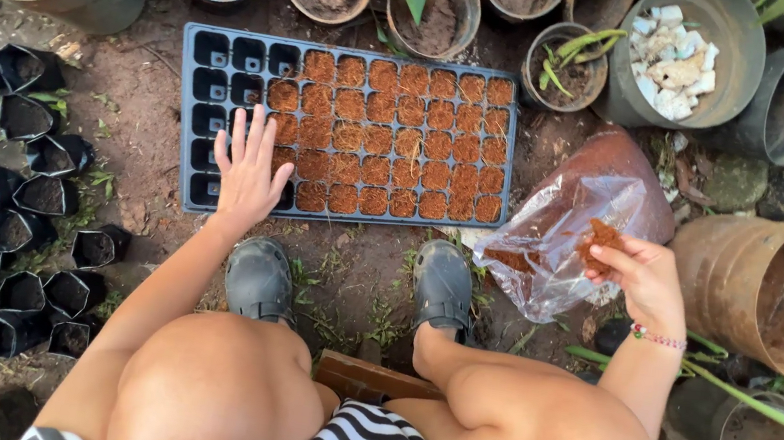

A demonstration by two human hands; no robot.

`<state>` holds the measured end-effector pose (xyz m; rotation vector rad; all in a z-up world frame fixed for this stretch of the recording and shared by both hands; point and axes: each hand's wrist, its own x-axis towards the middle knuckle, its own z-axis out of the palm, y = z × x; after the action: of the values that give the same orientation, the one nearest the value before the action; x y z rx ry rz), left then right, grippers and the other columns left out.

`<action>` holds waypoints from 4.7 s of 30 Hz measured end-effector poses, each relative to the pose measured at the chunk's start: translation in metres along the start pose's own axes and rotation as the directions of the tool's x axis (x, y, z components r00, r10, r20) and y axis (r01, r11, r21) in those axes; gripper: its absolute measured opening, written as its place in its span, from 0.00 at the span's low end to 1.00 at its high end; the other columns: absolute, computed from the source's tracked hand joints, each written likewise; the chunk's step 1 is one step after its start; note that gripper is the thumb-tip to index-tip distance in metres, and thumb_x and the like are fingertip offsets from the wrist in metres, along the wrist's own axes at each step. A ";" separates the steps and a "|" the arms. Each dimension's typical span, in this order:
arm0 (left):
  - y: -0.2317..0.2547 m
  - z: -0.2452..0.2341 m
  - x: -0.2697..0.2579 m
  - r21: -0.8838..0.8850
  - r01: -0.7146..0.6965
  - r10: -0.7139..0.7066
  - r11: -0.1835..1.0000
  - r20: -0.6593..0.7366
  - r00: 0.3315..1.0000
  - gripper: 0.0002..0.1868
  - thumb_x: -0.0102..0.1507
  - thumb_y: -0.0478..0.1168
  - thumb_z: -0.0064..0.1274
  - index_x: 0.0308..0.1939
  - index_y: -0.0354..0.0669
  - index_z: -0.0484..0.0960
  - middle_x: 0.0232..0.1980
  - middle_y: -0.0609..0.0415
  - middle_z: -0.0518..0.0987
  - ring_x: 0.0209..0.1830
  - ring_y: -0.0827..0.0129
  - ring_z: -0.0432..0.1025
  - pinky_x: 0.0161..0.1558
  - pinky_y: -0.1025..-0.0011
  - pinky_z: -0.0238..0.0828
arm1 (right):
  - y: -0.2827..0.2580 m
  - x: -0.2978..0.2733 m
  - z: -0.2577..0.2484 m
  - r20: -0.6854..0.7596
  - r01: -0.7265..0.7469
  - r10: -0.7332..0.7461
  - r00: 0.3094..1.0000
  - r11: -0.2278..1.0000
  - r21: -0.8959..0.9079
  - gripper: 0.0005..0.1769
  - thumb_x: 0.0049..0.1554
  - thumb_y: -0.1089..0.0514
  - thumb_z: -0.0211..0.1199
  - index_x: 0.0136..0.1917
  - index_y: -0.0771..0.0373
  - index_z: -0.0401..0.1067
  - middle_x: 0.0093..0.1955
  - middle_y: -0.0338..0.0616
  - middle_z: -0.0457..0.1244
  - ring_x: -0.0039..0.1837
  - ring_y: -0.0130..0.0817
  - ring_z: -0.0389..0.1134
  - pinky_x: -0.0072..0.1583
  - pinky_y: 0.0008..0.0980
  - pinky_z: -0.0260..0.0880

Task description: Filling a seedling tray with soil substrate from a plastic bag using hands

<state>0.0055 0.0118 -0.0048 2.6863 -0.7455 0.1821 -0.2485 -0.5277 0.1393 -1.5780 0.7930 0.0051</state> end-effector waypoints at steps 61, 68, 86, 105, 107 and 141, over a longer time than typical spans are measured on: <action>-0.025 -0.010 0.136 -0.657 0.621 -0.527 0.427 0.377 0.761 0.18 0.65 0.32 0.50 0.59 0.44 0.82 0.44 0.43 0.84 0.39 0.63 0.82 0.42 0.68 0.81 | -0.055 0.202 0.459 0.621 -0.192 0.131 0.773 0.981 0.033 0.22 0.52 0.74 0.58 0.62 0.75 0.71 0.50 0.63 0.69 0.45 0.50 0.76 0.46 0.39 0.82; -0.028 -0.015 0.146 -0.466 0.510 -0.461 0.723 0.224 0.858 0.11 0.65 0.33 0.55 0.52 0.35 0.81 0.44 0.39 0.83 0.41 0.53 0.82 0.38 0.62 0.82 | -0.052 0.208 0.466 0.542 -0.216 0.141 0.828 0.973 0.077 0.19 0.56 0.69 0.62 0.61 0.74 0.69 0.52 0.62 0.69 0.48 0.52 0.76 0.49 0.43 0.82; -0.033 0.011 0.117 -0.049 -0.127 0.112 0.991 -0.239 0.964 0.13 0.64 0.35 0.51 0.52 0.38 0.83 0.52 0.47 0.80 0.58 0.58 0.73 0.60 0.63 0.66 | -0.067 0.180 0.427 0.696 0.330 -0.049 0.717 0.903 -0.276 0.18 0.61 0.70 0.55 0.63 0.67 0.74 0.56 0.57 0.69 0.58 0.47 0.73 0.59 0.42 0.75; -0.021 0.010 0.108 0.014 -0.215 0.215 0.977 -0.120 0.969 0.32 0.65 0.50 0.55 0.66 0.33 0.73 0.66 0.38 0.75 0.70 0.53 0.67 0.72 0.52 0.55 | -0.075 0.148 0.412 0.954 0.979 -0.243 0.177 0.142 -0.146 0.14 0.63 0.65 0.51 0.58 0.69 0.75 0.58 0.57 0.68 0.67 0.46 0.67 0.68 0.44 0.65; -0.025 0.019 0.106 0.056 -0.200 0.204 0.978 -0.065 0.977 0.34 0.66 0.54 0.51 0.69 0.35 0.71 0.67 0.41 0.74 0.69 0.55 0.67 0.72 0.52 0.54 | -0.062 0.153 0.409 0.948 0.985 -0.276 0.157 0.117 -0.128 0.14 0.63 0.65 0.52 0.57 0.68 0.75 0.58 0.56 0.68 0.67 0.46 0.67 0.68 0.44 0.65; -0.019 0.030 0.098 0.164 -0.080 0.082 0.983 -0.010 0.997 0.40 0.69 0.62 0.44 0.75 0.35 0.63 0.77 0.40 0.62 0.81 0.53 0.51 0.77 0.50 0.40 | -0.054 0.124 0.293 0.897 0.929 -0.251 0.363 0.019 -0.371 0.16 0.63 0.63 0.51 0.61 0.62 0.73 0.64 0.52 0.65 0.70 0.42 0.64 0.71 0.46 0.61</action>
<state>0.0996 -0.0303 -0.0179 2.8059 -0.8705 0.2980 -0.0003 -0.3317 0.0746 -2.6746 -0.8732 0.3218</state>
